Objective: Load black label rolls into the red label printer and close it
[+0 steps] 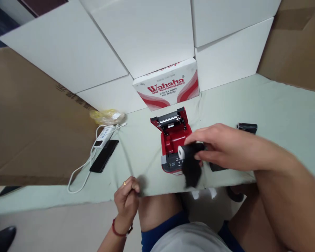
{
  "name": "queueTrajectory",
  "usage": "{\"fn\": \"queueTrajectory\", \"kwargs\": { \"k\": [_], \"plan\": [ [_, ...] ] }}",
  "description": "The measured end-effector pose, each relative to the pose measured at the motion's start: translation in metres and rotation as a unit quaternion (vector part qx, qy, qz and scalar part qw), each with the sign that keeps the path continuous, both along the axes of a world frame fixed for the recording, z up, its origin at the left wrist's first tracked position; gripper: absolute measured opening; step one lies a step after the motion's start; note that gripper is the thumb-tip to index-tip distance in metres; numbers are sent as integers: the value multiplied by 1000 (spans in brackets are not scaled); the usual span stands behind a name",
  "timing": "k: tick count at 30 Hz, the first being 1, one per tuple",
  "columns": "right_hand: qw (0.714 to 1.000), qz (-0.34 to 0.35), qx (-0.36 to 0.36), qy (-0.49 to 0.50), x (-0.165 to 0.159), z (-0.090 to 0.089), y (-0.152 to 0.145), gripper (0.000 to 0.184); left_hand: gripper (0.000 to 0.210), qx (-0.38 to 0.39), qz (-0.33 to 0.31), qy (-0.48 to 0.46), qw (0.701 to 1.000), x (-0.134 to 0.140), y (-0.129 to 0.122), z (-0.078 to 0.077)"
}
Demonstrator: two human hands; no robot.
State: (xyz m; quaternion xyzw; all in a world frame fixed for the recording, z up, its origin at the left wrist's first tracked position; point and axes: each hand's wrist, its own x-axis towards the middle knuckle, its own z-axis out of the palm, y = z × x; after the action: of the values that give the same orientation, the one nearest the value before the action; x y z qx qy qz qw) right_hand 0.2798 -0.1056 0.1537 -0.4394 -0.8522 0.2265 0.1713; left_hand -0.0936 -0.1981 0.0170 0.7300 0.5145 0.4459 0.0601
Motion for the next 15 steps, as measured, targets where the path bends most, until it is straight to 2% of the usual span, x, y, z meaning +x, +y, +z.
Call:
{"fn": "queueTrajectory", "kwargs": {
  "k": [2, 5, 8, 11, 15],
  "plan": [
    [1000, 7, -20, 11, -38, -13, 10, 34, 27, -17, -59, 11, 998, 22, -2, 17],
    [996, -60, 0, -61, -70, -30, 21, 39, 28, 2, -145, 28, 989, 54, -2, 42],
    [987, -86, 7, -138, -79, -35, 26, 38, 54, -22, -209, 86, 974, 76, 3, 61],
    [981, -89, 18, -174, -81, -33, 28, 40, 86, -91, -203, 150, 963, 87, 9, 73],
    [978, -82, 30, -189, -86, -34, 36, 42, 88, -138, -190, 205, 950, 95, 14, 85]
  ]
}}
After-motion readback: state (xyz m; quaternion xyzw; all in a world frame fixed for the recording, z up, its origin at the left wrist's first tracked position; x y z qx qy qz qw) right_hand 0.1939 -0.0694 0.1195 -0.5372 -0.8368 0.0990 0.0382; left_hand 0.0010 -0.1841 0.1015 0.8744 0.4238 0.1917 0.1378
